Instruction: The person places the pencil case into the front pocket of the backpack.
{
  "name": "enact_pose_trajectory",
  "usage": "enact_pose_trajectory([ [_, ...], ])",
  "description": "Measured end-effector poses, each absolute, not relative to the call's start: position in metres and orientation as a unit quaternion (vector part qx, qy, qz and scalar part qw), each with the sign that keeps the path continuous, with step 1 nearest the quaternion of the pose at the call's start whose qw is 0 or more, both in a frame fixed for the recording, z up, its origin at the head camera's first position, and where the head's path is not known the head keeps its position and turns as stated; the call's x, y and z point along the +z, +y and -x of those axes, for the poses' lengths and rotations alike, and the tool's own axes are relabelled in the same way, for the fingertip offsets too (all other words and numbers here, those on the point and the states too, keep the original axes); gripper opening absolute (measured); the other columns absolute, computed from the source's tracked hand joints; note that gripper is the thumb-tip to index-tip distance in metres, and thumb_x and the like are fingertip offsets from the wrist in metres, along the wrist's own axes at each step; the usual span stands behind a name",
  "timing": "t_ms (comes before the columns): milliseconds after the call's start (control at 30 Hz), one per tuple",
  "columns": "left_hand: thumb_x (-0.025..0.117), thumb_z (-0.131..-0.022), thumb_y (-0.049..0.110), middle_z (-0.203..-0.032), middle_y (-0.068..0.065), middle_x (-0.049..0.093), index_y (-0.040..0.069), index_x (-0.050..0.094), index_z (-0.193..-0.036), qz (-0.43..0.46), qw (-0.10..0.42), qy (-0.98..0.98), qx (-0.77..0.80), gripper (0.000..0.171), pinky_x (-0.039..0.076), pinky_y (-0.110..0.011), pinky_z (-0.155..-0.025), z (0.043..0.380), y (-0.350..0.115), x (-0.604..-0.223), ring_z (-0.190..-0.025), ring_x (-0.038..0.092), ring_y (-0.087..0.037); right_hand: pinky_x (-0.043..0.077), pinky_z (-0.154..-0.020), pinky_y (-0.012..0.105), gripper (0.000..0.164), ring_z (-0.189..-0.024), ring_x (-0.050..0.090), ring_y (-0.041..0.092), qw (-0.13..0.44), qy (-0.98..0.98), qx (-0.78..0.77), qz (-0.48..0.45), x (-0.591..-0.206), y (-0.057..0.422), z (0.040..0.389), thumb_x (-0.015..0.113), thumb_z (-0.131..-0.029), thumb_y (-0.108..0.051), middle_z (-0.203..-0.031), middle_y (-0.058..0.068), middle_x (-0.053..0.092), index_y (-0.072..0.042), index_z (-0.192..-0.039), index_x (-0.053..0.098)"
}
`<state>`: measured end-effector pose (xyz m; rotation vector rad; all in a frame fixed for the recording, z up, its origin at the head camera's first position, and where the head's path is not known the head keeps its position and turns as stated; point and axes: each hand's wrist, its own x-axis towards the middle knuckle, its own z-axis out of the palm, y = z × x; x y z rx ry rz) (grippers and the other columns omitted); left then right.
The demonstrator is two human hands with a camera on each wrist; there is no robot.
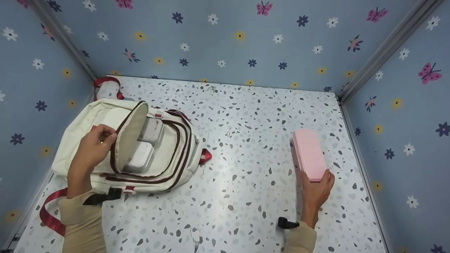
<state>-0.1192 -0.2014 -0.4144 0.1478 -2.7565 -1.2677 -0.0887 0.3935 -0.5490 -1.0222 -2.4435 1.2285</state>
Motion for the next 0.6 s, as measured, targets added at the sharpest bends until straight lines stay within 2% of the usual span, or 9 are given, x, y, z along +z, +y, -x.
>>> enact_pose_trajectory([
  [400, 0.049, -0.097, 0.009, -0.089, -0.016, 0.058, -0.002, 0.056, -0.100, -0.038, 0.062, -0.907, -0.414, 0.013, 0.039, -0.034, -0.071, 0.120, -0.204, -0.416, -0.079, 0.052, -0.024, 0.019, -0.117, 0.033, 0.084, -0.145, 0.022, 0.017, 0.146, -0.850, 0.432, 0.263, -0.530, 0.365, 0.097, 0.069, -0.086, -0.038, -0.158, -0.001, 0.021, -0.019, -0.153, 0.022],
  [600, 0.049, -0.097, 0.009, -0.089, -0.015, 0.058, -0.001, 0.055, -0.101, -0.040, 0.060, -0.905, -0.418, 0.013, 0.039, -0.034, -0.072, 0.120, -0.204, -0.417, -0.080, 0.052, -0.024, 0.023, -0.116, 0.031, 0.080, -0.139, 0.032, 0.018, 0.179, -0.856, 0.437, 0.212, -0.526, 0.352, 0.102, 0.073, -0.083, -0.034, -0.151, 0.001, 0.034, -0.017, -0.150, 0.032],
])
